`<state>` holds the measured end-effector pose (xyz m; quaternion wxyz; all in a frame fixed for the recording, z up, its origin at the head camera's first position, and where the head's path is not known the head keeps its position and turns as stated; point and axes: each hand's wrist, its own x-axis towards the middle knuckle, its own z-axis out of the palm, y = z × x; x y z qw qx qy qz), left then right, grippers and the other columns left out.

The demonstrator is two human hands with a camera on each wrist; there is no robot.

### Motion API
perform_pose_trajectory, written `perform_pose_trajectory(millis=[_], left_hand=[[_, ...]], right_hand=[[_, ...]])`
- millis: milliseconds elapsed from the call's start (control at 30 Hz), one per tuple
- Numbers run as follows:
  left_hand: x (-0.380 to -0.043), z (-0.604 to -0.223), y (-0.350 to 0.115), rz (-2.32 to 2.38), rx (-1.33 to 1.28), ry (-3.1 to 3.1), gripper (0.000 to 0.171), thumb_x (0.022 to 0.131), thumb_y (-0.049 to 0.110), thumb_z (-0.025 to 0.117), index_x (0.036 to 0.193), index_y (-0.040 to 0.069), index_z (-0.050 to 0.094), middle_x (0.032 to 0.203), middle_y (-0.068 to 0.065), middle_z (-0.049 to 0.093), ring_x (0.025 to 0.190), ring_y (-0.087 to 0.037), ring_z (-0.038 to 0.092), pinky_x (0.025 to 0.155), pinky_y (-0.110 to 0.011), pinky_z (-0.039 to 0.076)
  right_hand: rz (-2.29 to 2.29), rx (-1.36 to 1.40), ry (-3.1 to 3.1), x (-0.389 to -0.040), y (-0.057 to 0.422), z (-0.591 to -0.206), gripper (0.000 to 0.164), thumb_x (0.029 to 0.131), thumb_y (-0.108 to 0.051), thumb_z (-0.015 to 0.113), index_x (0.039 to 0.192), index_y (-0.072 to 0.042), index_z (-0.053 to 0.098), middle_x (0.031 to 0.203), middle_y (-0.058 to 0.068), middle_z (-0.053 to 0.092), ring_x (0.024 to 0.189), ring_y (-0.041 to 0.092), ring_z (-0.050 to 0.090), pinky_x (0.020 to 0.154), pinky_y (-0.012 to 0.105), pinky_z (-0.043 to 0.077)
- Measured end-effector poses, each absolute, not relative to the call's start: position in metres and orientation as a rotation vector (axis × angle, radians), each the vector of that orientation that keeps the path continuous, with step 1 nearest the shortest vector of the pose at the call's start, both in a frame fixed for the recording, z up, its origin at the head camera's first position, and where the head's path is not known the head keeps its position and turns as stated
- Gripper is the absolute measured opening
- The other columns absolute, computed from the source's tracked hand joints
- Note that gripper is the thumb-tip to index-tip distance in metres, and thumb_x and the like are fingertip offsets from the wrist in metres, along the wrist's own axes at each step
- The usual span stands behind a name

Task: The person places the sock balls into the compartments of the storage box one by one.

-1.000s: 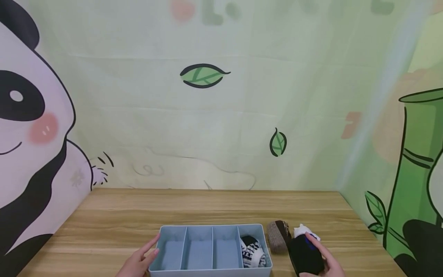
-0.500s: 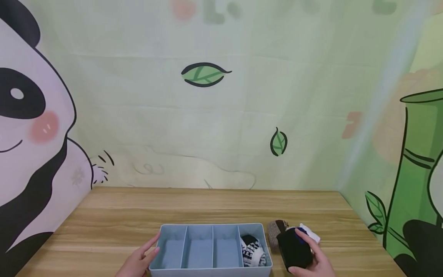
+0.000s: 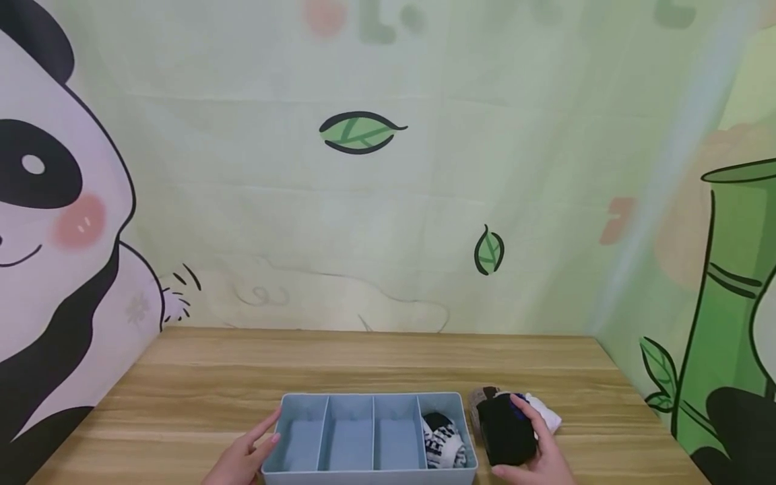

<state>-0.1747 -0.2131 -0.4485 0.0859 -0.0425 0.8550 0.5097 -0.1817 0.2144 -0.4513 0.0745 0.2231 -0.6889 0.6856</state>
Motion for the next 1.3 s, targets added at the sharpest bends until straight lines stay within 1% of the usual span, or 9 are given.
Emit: perform_pose_trajectory(millis=[200,300,333,433,500,733,833,1067,1300], left_hand=[[-0.175,-0.449,-0.216,1.540,-0.080,2.510,0.064,0.089,0.038,0.052,0.138,0.004,0.029,0.055,-0.001,0.034,0.043,-0.012,0.033,0.045,-0.022,0.031],[-0.176,-0.450,-0.217,1.553,-0.078,2.499,0.066,0.088,0.039,0.053,0.138,0.003,0.028,0.064,-0.005,0.045,0.045,-0.013,0.033,0.046,-0.023,0.030],[-0.176,-0.450,-0.217,1.553,-0.081,2.499,0.066,0.088,0.039,0.053,0.138,0.003,0.028,0.066,-0.006,0.047,0.045,-0.013,0.033,0.046,-0.023,0.030],[-0.176,-0.450,-0.217,1.553,-0.072,2.503,0.066,0.088,0.039,0.053,0.138,0.003,0.028,0.068,-0.007,0.048,0.045,-0.013,0.033,0.046,-0.023,0.030],[-0.176,-0.451,-0.217,1.548,-0.068,2.506,0.066,0.088,0.039,0.052,0.138,0.003,0.028,0.062,-0.005,0.044,0.045,-0.013,0.034,0.046,-0.023,0.031],[-0.175,-0.452,-0.217,1.556,-0.029,2.517,0.064,0.090,0.038,0.051,0.137,0.002,0.027,0.060,-0.003,0.042,0.045,-0.012,0.035,0.046,-0.022,0.032],[-0.175,-0.452,-0.216,1.549,-0.036,2.528,0.062,0.090,0.035,0.051,0.137,0.002,0.028,0.058,-0.002,0.037,0.045,-0.012,0.034,0.045,-0.022,0.032],[-0.176,-0.452,-0.217,1.556,-0.007,2.525,0.063,0.091,0.037,0.049,0.137,0.001,0.026,0.061,-0.003,0.041,0.045,-0.012,0.034,0.046,-0.022,0.033],[-0.175,-0.451,-0.217,1.587,0.024,2.501,0.065,0.090,0.038,0.050,0.137,0.000,0.025,0.053,0.002,0.032,0.043,-0.010,0.033,0.045,-0.021,0.033]], right_hand=[[2.038,0.987,-1.901,-0.191,0.210,-0.458,0.095,0.061,0.022,0.068,0.137,0.005,0.014,0.130,-0.003,0.037,0.110,0.008,0.045,0.080,0.023,0.044],[2.019,1.087,-1.862,-0.195,0.207,-0.459,0.094,0.062,0.023,0.067,0.137,0.008,0.012,0.132,-0.001,0.035,0.112,0.009,0.043,0.082,0.023,0.042],[2.015,1.100,-1.862,-0.195,0.206,-0.459,0.094,0.062,0.022,0.068,0.136,0.009,0.012,0.133,0.000,0.035,0.113,0.009,0.042,0.083,0.023,0.042],[2.018,1.069,-1.888,-0.195,0.202,-0.458,0.092,0.062,0.020,0.069,0.136,0.009,0.014,0.133,-0.002,0.036,0.113,0.009,0.042,0.084,0.022,0.041],[2.031,1.030,-1.912,-0.193,0.199,-0.457,0.092,0.063,0.019,0.069,0.136,0.009,0.015,0.132,-0.003,0.036,0.111,0.009,0.043,0.083,0.023,0.042],[2.105,0.943,-1.955,-0.190,0.192,-0.455,0.090,0.066,0.014,0.070,0.138,0.004,0.016,0.133,-0.007,0.033,0.111,0.007,0.043,0.082,0.024,0.043],[2.113,0.968,-1.935,-0.190,0.190,-0.454,0.090,0.066,0.015,0.069,0.137,0.004,0.016,0.133,-0.006,0.034,0.111,0.008,0.044,0.082,0.024,0.043],[2.121,1.036,-1.894,-0.192,0.186,-0.452,0.088,0.067,0.015,0.068,0.137,0.005,0.015,0.132,-0.004,0.036,0.110,0.011,0.045,0.083,0.025,0.042],[2.169,1.127,-1.845,-0.196,0.180,-0.449,0.087,0.070,0.018,0.065,0.139,0.001,0.015,0.133,-0.004,0.034,0.111,0.011,0.045,0.081,0.027,0.044]])
